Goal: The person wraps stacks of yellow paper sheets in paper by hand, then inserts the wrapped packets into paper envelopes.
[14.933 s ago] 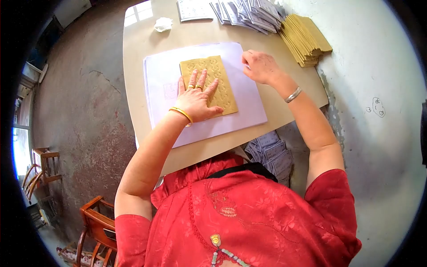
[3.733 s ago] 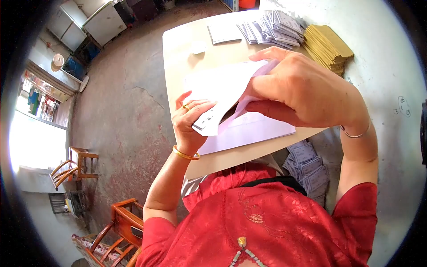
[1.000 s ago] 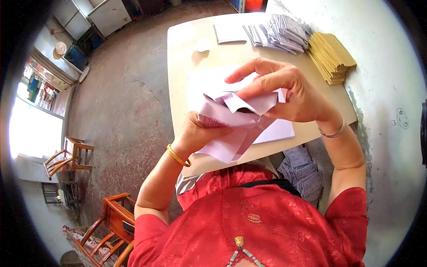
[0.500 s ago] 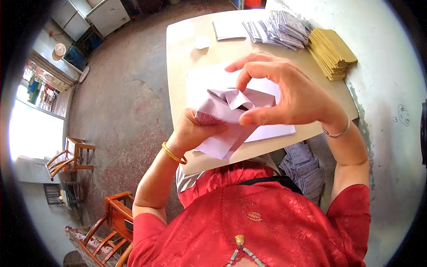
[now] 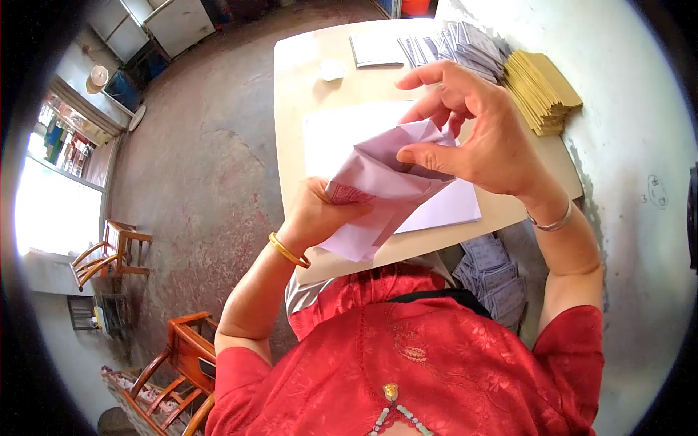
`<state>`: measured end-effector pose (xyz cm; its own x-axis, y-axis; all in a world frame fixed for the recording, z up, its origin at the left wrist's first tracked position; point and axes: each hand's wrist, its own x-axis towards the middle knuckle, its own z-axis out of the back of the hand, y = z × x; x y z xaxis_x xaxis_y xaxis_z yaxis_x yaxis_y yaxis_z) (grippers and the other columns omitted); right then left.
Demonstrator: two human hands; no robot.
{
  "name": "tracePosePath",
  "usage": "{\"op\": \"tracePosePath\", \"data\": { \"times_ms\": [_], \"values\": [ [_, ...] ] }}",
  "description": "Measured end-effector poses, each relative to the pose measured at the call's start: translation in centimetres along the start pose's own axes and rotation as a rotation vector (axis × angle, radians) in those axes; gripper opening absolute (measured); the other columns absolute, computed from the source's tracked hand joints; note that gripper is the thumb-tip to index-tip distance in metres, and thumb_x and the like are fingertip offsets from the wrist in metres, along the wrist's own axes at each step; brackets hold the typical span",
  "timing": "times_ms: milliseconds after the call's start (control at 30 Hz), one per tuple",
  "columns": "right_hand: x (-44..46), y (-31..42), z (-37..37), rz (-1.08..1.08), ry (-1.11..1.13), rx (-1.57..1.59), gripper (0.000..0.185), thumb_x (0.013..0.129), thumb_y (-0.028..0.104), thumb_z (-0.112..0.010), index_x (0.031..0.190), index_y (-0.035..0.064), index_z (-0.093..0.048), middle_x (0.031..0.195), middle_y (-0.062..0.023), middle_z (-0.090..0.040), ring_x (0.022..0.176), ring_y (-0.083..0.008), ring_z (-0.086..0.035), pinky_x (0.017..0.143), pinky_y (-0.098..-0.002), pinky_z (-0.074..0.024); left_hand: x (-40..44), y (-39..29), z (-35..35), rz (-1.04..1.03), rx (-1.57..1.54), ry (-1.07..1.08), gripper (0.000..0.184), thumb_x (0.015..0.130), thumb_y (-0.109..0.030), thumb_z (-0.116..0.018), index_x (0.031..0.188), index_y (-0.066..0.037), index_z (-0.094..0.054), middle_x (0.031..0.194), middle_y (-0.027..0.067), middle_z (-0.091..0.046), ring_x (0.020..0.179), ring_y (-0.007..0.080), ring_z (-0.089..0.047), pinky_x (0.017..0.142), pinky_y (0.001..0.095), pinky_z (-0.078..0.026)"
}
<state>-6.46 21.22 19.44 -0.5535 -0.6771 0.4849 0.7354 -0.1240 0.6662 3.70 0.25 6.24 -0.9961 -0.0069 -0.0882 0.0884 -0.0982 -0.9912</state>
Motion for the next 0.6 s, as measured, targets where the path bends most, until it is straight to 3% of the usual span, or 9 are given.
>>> {"op": "tracePosePath", "data": {
  "times_ms": [67, 167, 333, 433, 600],
  "values": [
    [-0.1, -0.1, 0.0, -0.036, 0.010, -0.045, 0.024, 0.074, 0.012, -0.077, 0.095, 0.0055, -0.066, 0.075, -0.0102, -0.065, 0.066, -0.0253, -0.065, 0.063, -0.0316, -0.0524, 0.0, 0.1, -0.1, -0.009, -0.001, 0.001, 0.013, 0.078, -0.004, -0.078, 0.091, -0.001, -0.075, 0.082, 0.0004, -0.072, 0.074, 0.0067, -0.064, 0.067, 0.0259, -0.054],
    [-0.8, -1.4, -0.9, 0.147, 0.086, -0.141, 0.021, 0.073, 0.003, -0.080, 0.091, 0.0062, -0.070, 0.078, -0.0015, -0.065, 0.064, -0.0071, -0.052, 0.056, -0.0206, -0.0415, 0.2, 0.0, -0.2, -0.031, 0.066, -0.024, 0.013, 0.078, -0.002, -0.077, 0.090, -0.001, -0.075, 0.083, 0.0009, -0.072, 0.075, 0.0070, -0.064, 0.068, 0.0261, -0.054],
    [-1.1, -1.7, -1.1, 0.346, 0.151, -0.165, 0.026, 0.072, -0.005, -0.073, 0.095, 0.0050, -0.071, 0.084, -0.0086, -0.067, 0.073, -0.0232, -0.067, 0.064, -0.0300, -0.0544, 0.2, 0.0, 0.0, 0.006, 0.007, 0.006, 0.016, 0.077, -0.001, -0.076, 0.093, -0.001, -0.075, 0.085, 0.0020, -0.073, 0.077, 0.0082, -0.066, 0.070, 0.0271, -0.056],
    [-1.1, -1.9, -1.2, 0.305, 0.178, -0.140, 0.011, 0.081, 0.009, -0.069, 0.092, 0.0078, -0.070, 0.084, -0.0108, -0.065, 0.075, -0.0300, -0.065, 0.066, -0.0379, -0.0515, 0.2, -0.2, 0.1, 0.021, -0.021, 0.005, 0.018, 0.077, -0.001, -0.076, 0.095, -0.001, -0.075, 0.087, 0.0022, -0.073, 0.077, 0.0086, -0.066, 0.071, 0.0275, -0.056],
    [-0.9, -2.0, -0.8, 0.296, 0.258, -0.159, 0.016, 0.084, 0.014, -0.066, 0.096, 0.0035, -0.069, 0.083, -0.0143, -0.063, 0.075, -0.0334, -0.063, 0.067, -0.0415, -0.0501, 0.3, -0.1, 0.2, 0.016, -0.016, 0.006, 0.016, 0.077, -0.001, -0.077, 0.093, -0.002, -0.075, 0.086, 0.0014, -0.073, 0.078, 0.0081, -0.066, 0.071, 0.0269, -0.056]
  ]
}}
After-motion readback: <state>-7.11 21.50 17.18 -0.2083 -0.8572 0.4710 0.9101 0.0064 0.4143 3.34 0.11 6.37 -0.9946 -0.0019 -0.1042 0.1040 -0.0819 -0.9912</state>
